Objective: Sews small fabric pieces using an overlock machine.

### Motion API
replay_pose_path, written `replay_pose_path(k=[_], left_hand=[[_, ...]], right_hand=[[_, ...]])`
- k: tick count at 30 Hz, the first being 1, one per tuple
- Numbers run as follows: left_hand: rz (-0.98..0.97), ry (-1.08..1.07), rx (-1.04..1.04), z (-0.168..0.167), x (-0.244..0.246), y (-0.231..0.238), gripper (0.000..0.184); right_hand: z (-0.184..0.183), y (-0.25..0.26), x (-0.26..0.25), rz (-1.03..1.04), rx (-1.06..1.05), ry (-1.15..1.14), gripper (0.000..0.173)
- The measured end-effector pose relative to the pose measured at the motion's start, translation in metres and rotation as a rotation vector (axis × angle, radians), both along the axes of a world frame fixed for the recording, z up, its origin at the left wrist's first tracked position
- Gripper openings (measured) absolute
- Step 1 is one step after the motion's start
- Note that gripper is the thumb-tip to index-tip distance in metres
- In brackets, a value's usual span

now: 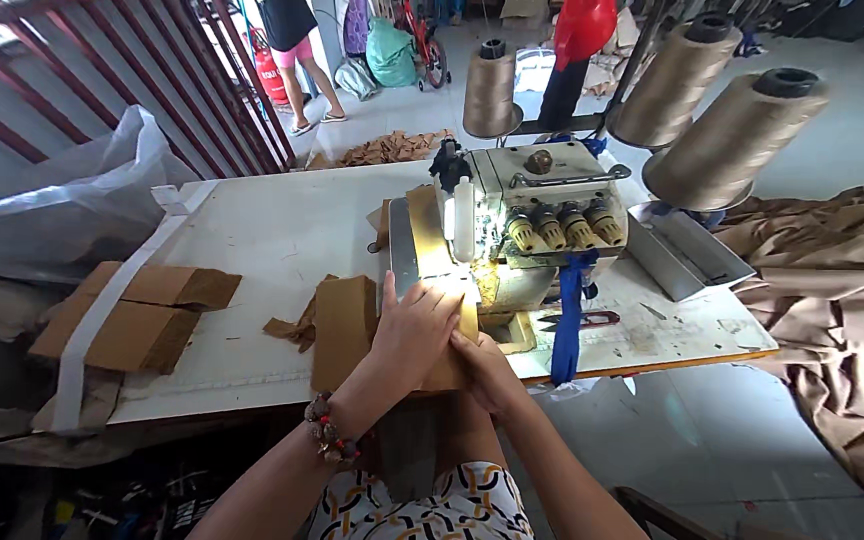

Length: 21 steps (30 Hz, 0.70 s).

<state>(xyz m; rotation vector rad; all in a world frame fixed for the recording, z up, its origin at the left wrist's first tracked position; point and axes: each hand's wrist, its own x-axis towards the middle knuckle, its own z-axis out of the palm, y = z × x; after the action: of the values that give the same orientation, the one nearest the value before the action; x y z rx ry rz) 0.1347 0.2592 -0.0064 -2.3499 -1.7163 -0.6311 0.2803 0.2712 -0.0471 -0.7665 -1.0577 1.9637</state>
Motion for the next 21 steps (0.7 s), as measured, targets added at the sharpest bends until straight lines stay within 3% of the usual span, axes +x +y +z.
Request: replay_pose_path(k=[4,8,13,15,18,21], left_hand=[[-0.021,-0.008,-0.028,0.006,-0.004,0.006,0.032],[-0.059,0.002,0.019,0.013,-0.008,0.002,0.021],[-0.058,-0.070,-0.276,0.026,-0.030,0.032,0.046],[-0.059,-0.083,-0.322,0.035,-0.035,0.042,0.055],[-0.060,-0.129,-0.376,0.050,-0.037,0.060,0.055],[-0.014,-0.073,-0.422,0.039,-0.049,0.093,0.066]], right_hand=[[0.005,0.009,-0.003,-0.018,-0.003,-0.021,0.021],[0.006,0.015,-0.003,0.032,-0.013,0.045,0.025],[0.000,0.023,-0.003,0.171,0.116,0.103,0.043],[-0.008,0.024,-0.002,0.220,0.166,0.096,0.045],[-0.028,0.022,-0.004,0.245,0.196,0.115,0.043],[-0.033,0.022,-0.005,0.233,0.218,0.130,0.047]])
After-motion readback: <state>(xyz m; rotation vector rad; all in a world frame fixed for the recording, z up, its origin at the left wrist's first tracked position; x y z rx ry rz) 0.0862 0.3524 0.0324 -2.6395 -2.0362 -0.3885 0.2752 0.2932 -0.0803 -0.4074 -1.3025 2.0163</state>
